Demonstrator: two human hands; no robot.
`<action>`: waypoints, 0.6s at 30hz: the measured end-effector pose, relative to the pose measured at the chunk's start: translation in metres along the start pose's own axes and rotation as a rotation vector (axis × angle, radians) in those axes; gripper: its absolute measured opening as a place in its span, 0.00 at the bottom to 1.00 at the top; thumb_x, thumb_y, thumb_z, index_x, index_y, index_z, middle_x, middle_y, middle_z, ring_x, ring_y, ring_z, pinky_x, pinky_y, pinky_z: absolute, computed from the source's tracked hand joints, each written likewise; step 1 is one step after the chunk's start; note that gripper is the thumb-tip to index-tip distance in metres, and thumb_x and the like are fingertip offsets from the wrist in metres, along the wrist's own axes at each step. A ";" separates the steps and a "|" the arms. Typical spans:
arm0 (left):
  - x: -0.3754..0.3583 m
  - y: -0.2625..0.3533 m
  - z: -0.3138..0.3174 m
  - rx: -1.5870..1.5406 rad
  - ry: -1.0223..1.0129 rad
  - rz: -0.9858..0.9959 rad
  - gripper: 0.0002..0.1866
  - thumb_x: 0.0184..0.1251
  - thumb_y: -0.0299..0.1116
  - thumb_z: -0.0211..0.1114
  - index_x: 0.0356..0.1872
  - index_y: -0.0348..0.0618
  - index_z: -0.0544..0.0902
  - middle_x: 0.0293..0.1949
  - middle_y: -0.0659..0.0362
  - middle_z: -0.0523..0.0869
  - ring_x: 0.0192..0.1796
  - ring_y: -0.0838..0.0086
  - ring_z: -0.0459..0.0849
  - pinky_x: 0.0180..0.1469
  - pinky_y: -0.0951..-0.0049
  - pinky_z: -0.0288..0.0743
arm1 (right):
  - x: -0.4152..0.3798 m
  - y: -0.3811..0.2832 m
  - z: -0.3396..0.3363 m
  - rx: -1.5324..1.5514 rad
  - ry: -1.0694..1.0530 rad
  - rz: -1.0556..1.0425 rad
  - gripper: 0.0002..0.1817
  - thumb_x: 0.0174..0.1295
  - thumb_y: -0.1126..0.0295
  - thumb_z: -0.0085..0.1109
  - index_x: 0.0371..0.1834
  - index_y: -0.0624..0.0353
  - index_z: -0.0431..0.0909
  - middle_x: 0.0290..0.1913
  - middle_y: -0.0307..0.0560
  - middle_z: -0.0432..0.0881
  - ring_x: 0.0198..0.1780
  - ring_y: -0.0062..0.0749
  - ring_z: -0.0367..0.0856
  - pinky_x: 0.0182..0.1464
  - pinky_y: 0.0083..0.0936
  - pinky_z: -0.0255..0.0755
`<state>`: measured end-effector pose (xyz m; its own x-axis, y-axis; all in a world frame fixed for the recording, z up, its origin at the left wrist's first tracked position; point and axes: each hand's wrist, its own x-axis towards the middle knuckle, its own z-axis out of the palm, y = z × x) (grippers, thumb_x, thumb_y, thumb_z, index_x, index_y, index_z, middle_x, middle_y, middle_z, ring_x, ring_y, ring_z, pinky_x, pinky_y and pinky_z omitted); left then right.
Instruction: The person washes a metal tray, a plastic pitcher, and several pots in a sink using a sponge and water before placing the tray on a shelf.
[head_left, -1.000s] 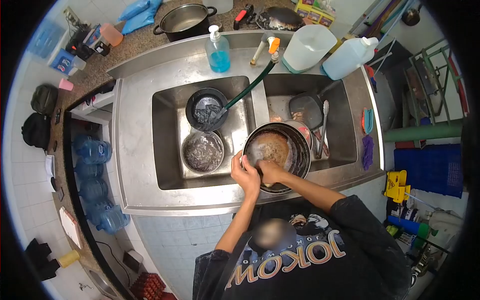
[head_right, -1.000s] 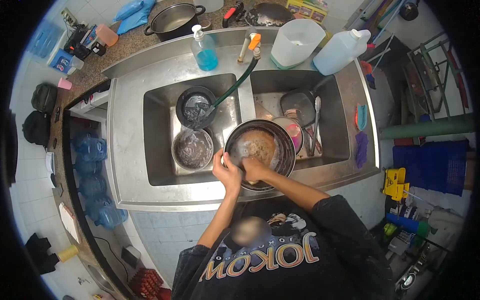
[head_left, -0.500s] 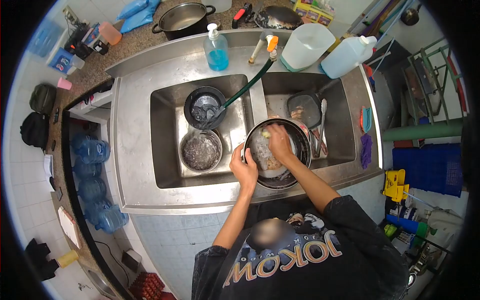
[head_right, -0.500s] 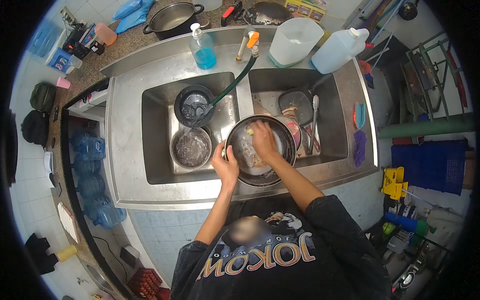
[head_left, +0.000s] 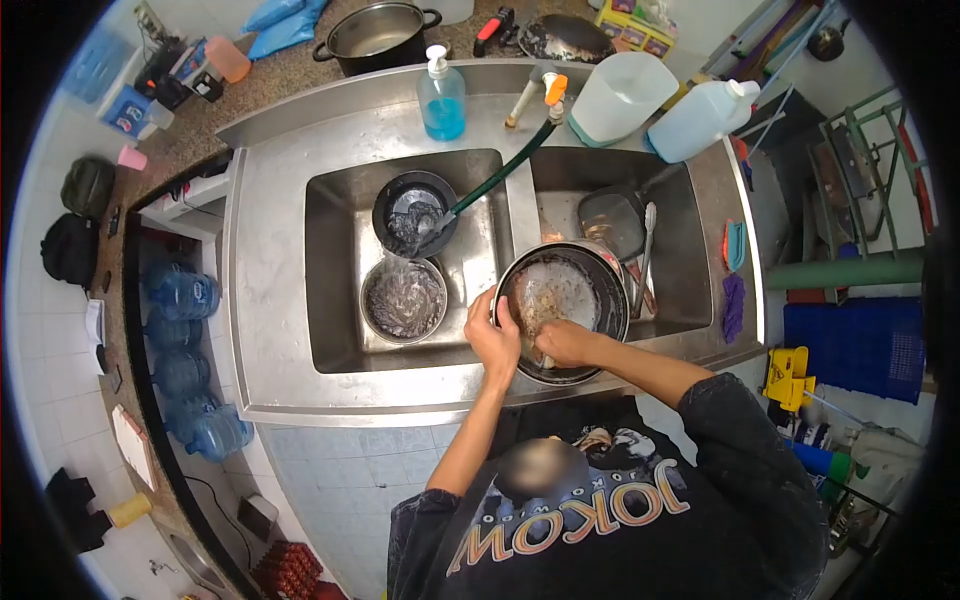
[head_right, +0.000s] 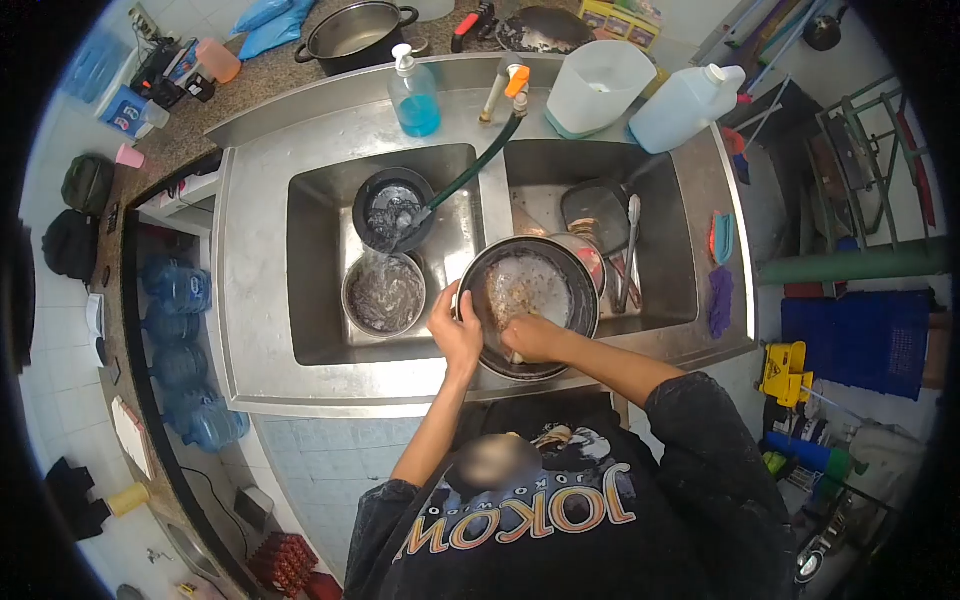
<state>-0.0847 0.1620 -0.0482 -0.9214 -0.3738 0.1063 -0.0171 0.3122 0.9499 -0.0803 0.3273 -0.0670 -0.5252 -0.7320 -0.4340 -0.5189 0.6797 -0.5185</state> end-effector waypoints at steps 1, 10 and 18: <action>0.000 0.000 0.000 -0.002 -0.005 -0.002 0.11 0.63 0.23 0.61 0.44 0.29 0.83 0.41 0.42 0.86 0.44 0.50 0.84 0.49 0.60 0.75 | 0.004 0.005 0.001 -0.004 0.001 -0.004 0.07 0.52 0.69 0.56 0.27 0.56 0.84 0.33 0.50 0.82 0.46 0.43 0.81 0.48 0.39 0.77; 0.007 0.002 0.001 0.019 -0.067 -0.006 0.11 0.61 0.23 0.62 0.43 0.31 0.84 0.40 0.43 0.86 0.44 0.49 0.84 0.50 0.59 0.75 | 0.046 0.050 -0.021 -0.259 0.494 -0.076 0.11 0.50 0.75 0.57 0.36 0.55 0.86 0.49 0.46 0.82 0.56 0.44 0.77 0.59 0.37 0.71; 0.003 0.003 0.002 0.019 -0.044 -0.011 0.11 0.61 0.23 0.61 0.43 0.32 0.84 0.39 0.43 0.86 0.44 0.49 0.83 0.50 0.58 0.75 | 0.001 0.019 0.018 -0.324 0.413 0.019 0.07 0.53 0.70 0.57 0.32 0.57 0.84 0.44 0.46 0.79 0.49 0.42 0.79 0.45 0.39 0.80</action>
<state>-0.0880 0.1639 -0.0453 -0.9373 -0.3385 0.0824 -0.0343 0.3252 0.9450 -0.0790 0.3385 -0.0908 -0.7246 -0.6845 -0.0807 -0.6546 0.7201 -0.2303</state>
